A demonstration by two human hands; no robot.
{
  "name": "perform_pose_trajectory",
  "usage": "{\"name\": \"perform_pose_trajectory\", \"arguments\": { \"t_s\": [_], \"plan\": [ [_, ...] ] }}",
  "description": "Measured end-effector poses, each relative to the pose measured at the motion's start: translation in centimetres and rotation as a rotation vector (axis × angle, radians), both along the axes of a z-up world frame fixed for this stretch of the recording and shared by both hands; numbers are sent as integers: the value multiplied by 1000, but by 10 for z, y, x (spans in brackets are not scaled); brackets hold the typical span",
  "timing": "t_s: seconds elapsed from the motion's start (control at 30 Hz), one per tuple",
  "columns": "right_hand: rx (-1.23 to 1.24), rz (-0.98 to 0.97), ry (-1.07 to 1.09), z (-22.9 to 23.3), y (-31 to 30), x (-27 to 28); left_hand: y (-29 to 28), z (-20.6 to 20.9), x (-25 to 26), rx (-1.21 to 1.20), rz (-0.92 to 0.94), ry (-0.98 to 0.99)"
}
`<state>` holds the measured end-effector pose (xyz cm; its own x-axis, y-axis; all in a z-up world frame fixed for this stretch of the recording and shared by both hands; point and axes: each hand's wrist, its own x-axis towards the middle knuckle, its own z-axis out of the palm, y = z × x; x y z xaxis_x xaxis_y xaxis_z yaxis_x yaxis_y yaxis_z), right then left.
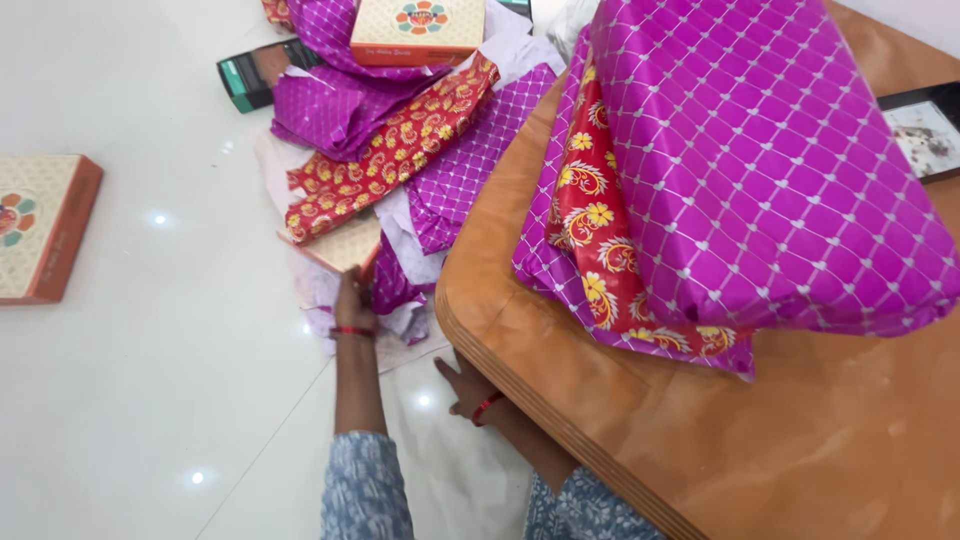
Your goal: The person places a rectangular box on a table and wraps it with purple patterned paper. They fold the paper around the box, tuck the edges, and smooth the surface to create a neat package. The person repeats the wrapping process on a second box.
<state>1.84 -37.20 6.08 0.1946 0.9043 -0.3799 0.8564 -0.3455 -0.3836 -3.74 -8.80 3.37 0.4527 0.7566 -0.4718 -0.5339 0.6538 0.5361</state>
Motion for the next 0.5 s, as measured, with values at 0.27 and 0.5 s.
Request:
{"name": "perform_pose_trajectory", "arguments": {
  "t_s": [0.27, 0.5],
  "plan": [
    [563, -410, 336, -9, 12, 2, -156, -11, -52, 73, 36, 211],
    [292, -704, 1222, 23, -1, -38, -290, 27, -98, -75, 136, 64]
  ]
}}
